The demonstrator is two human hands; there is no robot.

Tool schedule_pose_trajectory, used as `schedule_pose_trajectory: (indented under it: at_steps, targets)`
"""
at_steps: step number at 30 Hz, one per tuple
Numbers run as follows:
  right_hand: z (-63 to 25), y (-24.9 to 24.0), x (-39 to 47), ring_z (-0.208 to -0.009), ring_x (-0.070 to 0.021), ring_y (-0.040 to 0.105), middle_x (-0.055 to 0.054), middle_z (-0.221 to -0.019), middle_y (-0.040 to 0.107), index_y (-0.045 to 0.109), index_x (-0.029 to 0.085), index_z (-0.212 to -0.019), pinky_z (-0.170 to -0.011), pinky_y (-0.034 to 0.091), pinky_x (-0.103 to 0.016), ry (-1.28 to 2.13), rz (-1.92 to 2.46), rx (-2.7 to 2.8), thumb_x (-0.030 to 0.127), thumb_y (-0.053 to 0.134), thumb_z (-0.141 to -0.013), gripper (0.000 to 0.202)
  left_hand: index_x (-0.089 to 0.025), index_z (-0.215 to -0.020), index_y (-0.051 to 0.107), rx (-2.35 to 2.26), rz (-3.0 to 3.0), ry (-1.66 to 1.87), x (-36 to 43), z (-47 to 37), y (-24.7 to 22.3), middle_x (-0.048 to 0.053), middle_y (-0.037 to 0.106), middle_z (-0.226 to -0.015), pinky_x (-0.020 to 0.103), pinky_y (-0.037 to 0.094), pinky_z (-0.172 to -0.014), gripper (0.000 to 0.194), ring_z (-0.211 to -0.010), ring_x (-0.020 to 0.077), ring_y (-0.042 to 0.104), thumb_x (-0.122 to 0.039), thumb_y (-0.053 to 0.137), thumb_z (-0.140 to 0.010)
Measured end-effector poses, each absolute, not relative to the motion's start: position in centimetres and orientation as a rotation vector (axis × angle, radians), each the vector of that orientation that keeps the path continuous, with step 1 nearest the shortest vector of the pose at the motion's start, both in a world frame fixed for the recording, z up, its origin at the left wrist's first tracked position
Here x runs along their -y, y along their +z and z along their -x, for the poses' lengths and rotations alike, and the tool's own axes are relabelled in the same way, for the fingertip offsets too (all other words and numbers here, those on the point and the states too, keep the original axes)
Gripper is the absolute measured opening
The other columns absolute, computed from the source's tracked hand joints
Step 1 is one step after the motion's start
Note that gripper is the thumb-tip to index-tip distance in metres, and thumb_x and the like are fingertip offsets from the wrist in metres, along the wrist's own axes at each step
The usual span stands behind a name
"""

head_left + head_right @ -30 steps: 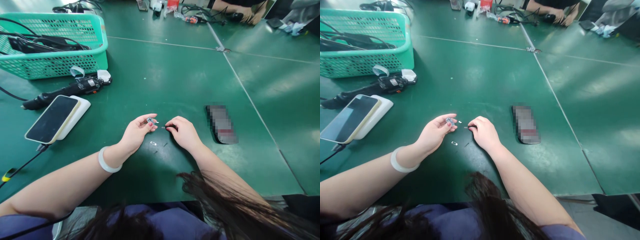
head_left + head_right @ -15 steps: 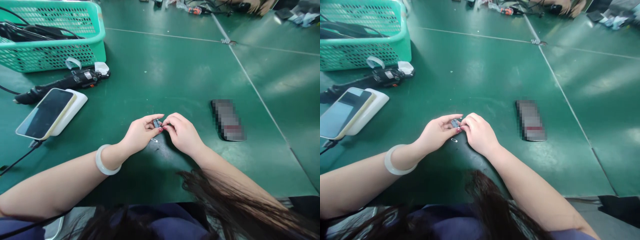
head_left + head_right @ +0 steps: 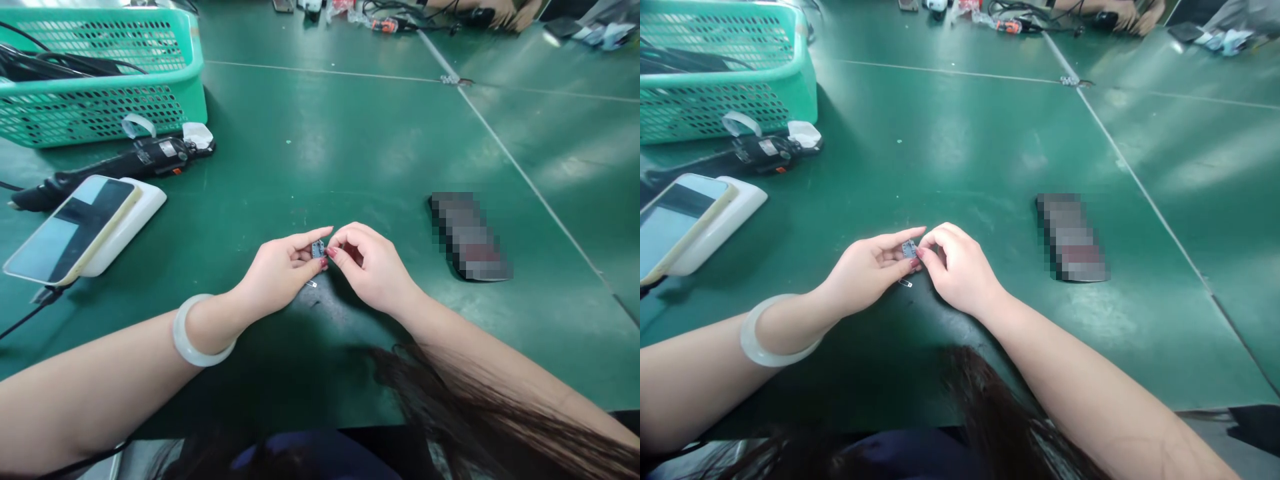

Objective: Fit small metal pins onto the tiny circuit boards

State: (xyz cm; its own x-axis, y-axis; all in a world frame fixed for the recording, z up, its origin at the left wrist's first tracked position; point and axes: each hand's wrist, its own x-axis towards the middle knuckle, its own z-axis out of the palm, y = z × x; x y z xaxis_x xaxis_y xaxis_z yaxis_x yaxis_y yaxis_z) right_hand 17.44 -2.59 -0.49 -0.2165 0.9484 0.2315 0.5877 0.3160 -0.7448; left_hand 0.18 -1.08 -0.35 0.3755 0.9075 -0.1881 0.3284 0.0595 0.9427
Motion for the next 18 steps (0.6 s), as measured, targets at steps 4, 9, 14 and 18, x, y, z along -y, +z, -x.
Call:
schedule_pose_trajectory:
  at_steps: [4,9,14,18]
  targets:
    - [-17.6,-0.62,2.66,-0.061,-0.0089,0.048,0.001,-0.081,0.06,0.06,0.02,-0.079,-0.06,0.042,-0.025,0.651,1.304,1.918,0.017,0.058,-0.085,0.007,-0.02,-0.127,0.06,-1.151,-1.47,0.655,1.15,-0.19,-0.27,0.003,0.07,-0.084,0.03,0.054,-0.076,0.051,-0.074,0.0136,0.065,-0.026,0.064,-0.077]
    - [-17.88,-0.9,2.48,-0.074,-0.0113,0.059,0.0,-0.093,0.068,0.068,0.023,-0.092,-0.069,0.049,-0.027,0.582,1.132,1.979,0.011,0.059,-0.084,0.018,-0.018,-0.126,0.06,-1.115,-1.395,0.677,1.16,-0.28,-0.34,0.006,0.073,-0.096,0.032,0.054,-0.085,0.052,-0.083,0.0155,0.067,-0.025,0.066,-0.075]
    - [-18.03,-0.84,2.28,-0.081,-0.0133,0.064,0.0,-0.086,0.07,0.071,0.022,-0.08,-0.075,0.051,-0.028,0.554,1.146,1.908,0.01,0.062,-0.082,0.015,-0.021,-0.127,0.06,-1.127,-1.416,0.656,1.06,-0.22,-0.22,0.002,0.071,-0.082,0.029,0.053,-0.075,0.052,-0.072,0.0135,0.065,-0.028,0.067,-0.075]
    - [-17.92,-0.86,2.23,-0.069,-0.0126,0.06,0.001,-0.079,0.07,0.072,0.022,-0.075,-0.061,0.047,-0.027,0.722,1.319,1.666,0.017,0.07,-0.076,0.006,-0.021,-0.129,0.058,-1.162,-1.423,0.633,1.01,-0.26,0.14,-0.002,0.065,-0.071,0.025,0.05,-0.067,0.056,-0.062,0.0094,0.057,-0.029,0.07,-0.075]
